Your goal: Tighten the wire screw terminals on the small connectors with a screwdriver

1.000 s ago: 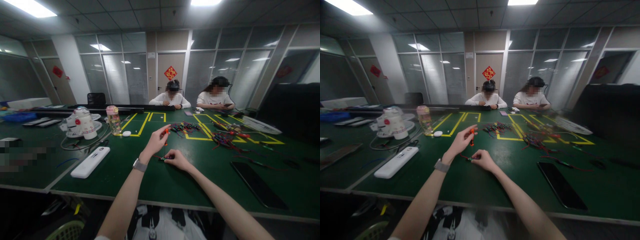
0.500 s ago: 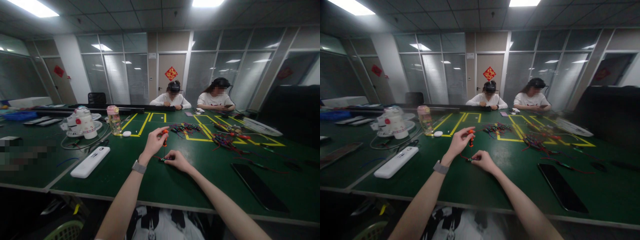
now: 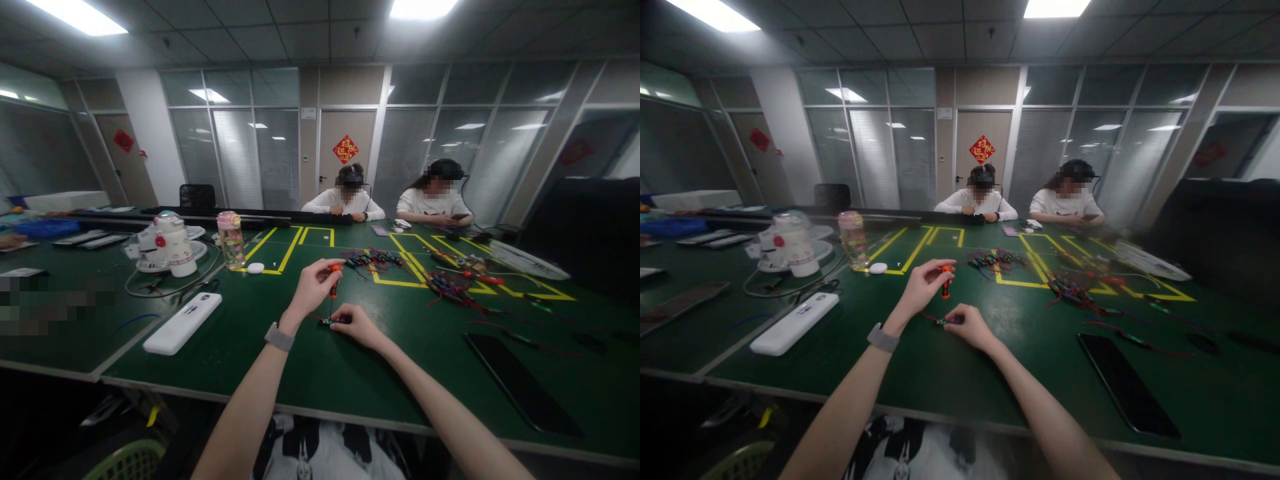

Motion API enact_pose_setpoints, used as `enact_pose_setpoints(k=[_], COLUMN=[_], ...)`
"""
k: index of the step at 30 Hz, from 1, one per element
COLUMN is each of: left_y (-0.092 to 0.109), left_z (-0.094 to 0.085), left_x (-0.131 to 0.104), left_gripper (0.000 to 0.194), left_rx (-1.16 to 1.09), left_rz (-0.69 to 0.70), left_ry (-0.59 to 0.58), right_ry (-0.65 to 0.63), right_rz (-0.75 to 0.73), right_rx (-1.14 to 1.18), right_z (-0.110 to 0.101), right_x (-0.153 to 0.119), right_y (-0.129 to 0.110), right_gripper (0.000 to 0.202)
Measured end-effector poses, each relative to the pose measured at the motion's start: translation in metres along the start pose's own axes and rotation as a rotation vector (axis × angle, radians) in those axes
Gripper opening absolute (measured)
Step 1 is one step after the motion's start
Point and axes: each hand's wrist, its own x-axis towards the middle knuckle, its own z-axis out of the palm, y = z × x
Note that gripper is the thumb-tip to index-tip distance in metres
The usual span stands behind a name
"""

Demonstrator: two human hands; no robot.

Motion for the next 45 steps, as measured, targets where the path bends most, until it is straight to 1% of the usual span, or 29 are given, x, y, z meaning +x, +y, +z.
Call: enact_pose_setpoints(k=[3,5,7,9,11,13,16,18,20,22,24,28,30,33,37,39,43,45], left_y=[0.003,0.004,0.002,-0.001,-0.004,-0.005,-0.003,-0.001,-0.001,-0.003,-0.006,-0.008,-0.006,-0.005,-0.008,-0.008,-0.006,-0.005], left_z=[0.001,0.002,0.001,0.001,0.000,0.000,0.001,0.002,0.002,0.002,0.002,0.001,0.000,0.000,0.001,0.002,0.000,-0.001], left_x=[-0.002,-0.002,-0.002,-0.001,0.000,0.000,-0.001,-0.002,-0.002,-0.001,0.000,0.000,-0.001,-0.001,0.000,0.000,-0.001,-0.001], left_gripper=[0.020,0.023,0.029,0.035,0.036,0.033,0.027,0.026,0.029,0.033,0.033,0.023,0.020,0.025,0.032,0.028,0.019,0.021], left_rx=[0.152,0.213,0.195,0.105,0.030,0.082,0.239,0.284,0.249,0.160,0.086,0.185,0.235,0.240,0.134,0.142,0.253,0.264], left_rz=[0.061,0.082,0.071,0.023,-0.018,0.013,0.080,0.093,0.086,0.061,0.039,0.081,0.087,0.072,0.067,0.089,0.106,0.089], left_ry=[0.064,0.082,0.062,0.018,-0.006,0.028,0.107,0.124,0.094,0.047,0.032,0.136,0.166,0.151,0.100,0.122,0.219,0.207], right_ry=[-0.011,-0.018,-0.024,-0.025,-0.024,-0.024,-0.021,-0.023,-0.033,-0.043,-0.049,-0.045,-0.040,-0.033,-0.036,-0.032,-0.019,-0.013], right_rz=[-0.014,-0.022,-0.028,-0.031,-0.032,-0.033,-0.033,-0.030,-0.028,-0.023,-0.017,-0.013,-0.010,-0.010,-0.024,-0.029,-0.024,-0.020], right_rx=[0.003,0.010,0.020,0.025,0.025,0.023,0.023,0.021,0.017,0.014,0.019,0.034,0.037,0.042,0.032,0.027,0.023,0.015], right_z=[-0.001,-0.002,-0.003,-0.004,-0.003,-0.002,-0.002,-0.002,-0.003,-0.003,-0.003,-0.003,-0.003,-0.003,-0.003,-0.003,-0.002,-0.002], right_x=[0.000,0.000,-0.001,-0.001,-0.001,-0.001,0.000,0.000,0.001,0.001,0.001,0.001,0.001,0.001,0.001,0.001,0.001,0.001], right_y=[0.000,0.000,0.000,0.000,0.000,0.000,0.000,0.000,0.001,0.001,0.002,0.001,0.001,0.001,0.002,0.002,0.002,0.002], right_gripper=[0.013,0.013,0.014,0.014,0.015,0.015,0.016,0.016,0.016,0.017,0.017,0.017,0.017,0.016,0.016,0.016,0.016,0.016])
